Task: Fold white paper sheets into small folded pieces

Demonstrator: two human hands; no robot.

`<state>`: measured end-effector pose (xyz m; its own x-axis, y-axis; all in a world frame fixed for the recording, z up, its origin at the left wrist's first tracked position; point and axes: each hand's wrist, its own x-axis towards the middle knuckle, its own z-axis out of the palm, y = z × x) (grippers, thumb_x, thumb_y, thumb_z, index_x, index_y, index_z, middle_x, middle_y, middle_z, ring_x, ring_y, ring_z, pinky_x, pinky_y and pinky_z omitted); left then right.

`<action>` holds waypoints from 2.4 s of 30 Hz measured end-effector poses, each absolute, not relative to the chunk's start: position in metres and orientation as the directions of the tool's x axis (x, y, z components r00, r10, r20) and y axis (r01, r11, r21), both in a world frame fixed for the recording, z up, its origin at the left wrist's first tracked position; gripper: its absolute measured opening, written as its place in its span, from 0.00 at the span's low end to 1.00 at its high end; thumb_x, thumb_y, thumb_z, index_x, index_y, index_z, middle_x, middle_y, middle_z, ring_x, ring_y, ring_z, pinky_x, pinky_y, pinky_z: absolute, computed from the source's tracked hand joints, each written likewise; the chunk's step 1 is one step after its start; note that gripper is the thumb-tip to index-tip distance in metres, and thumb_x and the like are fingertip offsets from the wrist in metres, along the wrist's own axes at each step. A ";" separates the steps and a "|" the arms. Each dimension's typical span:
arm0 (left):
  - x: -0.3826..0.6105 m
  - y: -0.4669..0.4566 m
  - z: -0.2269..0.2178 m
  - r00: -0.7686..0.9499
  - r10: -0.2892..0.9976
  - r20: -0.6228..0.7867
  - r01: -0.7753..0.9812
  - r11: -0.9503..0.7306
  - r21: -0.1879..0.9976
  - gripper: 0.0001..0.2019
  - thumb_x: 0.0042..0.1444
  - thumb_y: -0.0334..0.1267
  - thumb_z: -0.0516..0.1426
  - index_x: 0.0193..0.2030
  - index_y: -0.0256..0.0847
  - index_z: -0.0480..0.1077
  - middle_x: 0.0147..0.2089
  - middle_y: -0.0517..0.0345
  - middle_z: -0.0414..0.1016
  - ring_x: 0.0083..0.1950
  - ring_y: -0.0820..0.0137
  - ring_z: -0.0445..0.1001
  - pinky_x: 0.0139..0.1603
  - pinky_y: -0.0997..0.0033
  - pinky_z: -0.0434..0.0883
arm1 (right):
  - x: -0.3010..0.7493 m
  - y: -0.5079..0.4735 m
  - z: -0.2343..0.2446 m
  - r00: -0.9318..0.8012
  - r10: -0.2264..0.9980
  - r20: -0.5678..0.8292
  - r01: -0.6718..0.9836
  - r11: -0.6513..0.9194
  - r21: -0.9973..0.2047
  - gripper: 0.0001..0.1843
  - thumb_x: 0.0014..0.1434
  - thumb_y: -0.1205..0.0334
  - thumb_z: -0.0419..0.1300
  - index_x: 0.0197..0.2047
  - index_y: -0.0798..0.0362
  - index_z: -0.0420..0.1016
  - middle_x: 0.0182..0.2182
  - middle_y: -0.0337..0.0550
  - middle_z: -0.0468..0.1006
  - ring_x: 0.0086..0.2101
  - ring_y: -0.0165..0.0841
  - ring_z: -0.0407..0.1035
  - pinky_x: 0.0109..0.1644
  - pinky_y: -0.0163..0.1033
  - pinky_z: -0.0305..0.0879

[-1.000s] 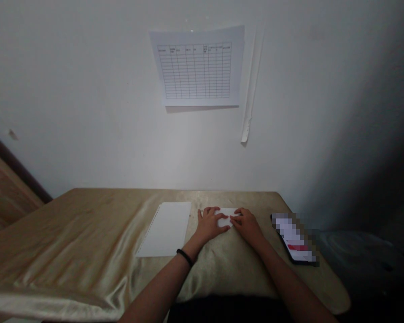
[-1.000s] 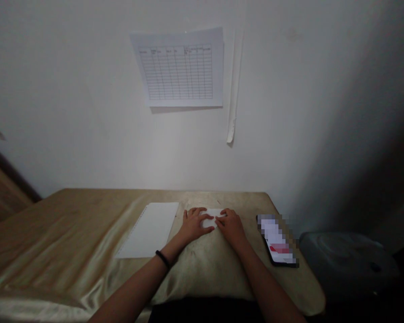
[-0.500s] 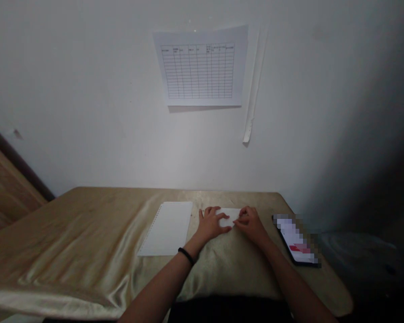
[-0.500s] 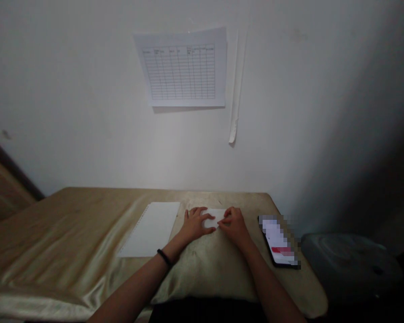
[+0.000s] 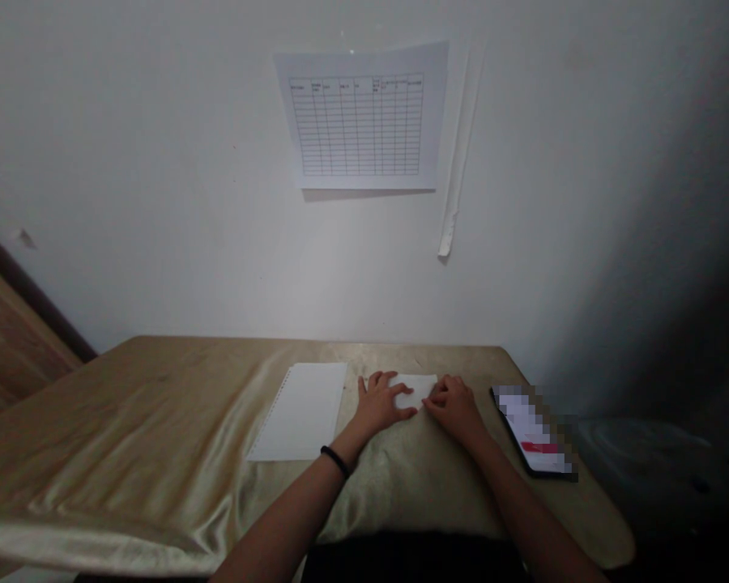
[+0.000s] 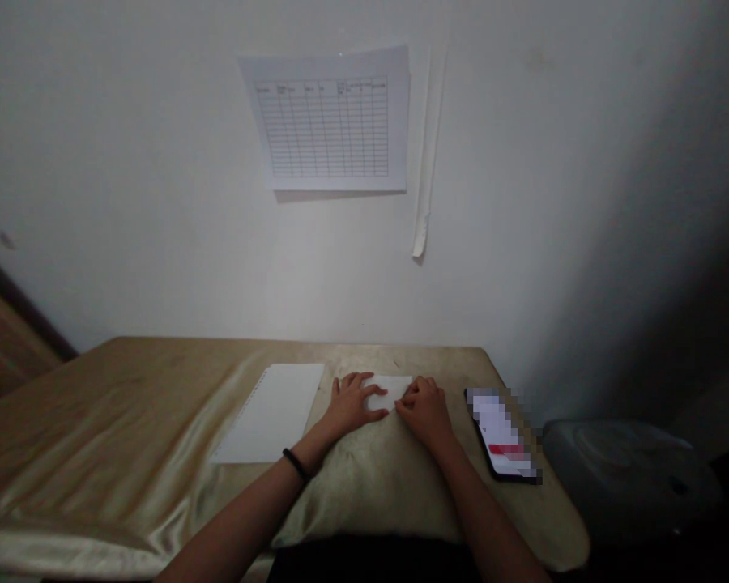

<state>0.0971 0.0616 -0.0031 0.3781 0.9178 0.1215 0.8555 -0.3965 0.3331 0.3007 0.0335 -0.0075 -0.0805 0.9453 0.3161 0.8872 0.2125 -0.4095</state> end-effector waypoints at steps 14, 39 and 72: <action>0.098 0.062 -0.003 0.385 0.916 0.110 0.861 -0.400 0.314 0.26 0.50 0.61 0.63 0.56 0.63 0.73 0.71 0.59 0.60 0.73 0.46 0.50 0.68 0.25 0.39 | 0.311 0.038 0.002 0.090 0.954 0.287 0.957 -0.003 -0.290 0.15 0.63 0.54 0.58 0.35 0.48 0.85 0.41 0.50 0.76 0.45 0.43 0.66 0.45 0.42 0.58; 0.100 0.055 -0.006 0.432 0.867 0.249 0.822 -0.492 0.287 0.19 0.57 0.58 0.60 0.54 0.61 0.74 0.62 0.61 0.71 0.69 0.48 0.55 0.66 0.20 0.33 | 0.326 0.053 -0.032 -0.004 0.934 0.358 0.710 0.255 -0.656 0.07 0.55 0.57 0.65 0.31 0.50 0.83 0.38 0.47 0.76 0.44 0.40 0.68 0.53 0.43 0.64; 0.100 0.051 -0.001 0.442 0.868 0.228 0.823 -0.493 0.282 0.20 0.57 0.57 0.61 0.56 0.63 0.72 0.62 0.59 0.69 0.67 0.49 0.57 0.66 0.22 0.36 | 0.330 0.059 -0.028 0.167 0.920 0.354 0.874 0.028 -0.486 0.11 0.59 0.56 0.62 0.42 0.45 0.85 0.39 0.49 0.76 0.44 0.43 0.68 0.48 0.42 0.61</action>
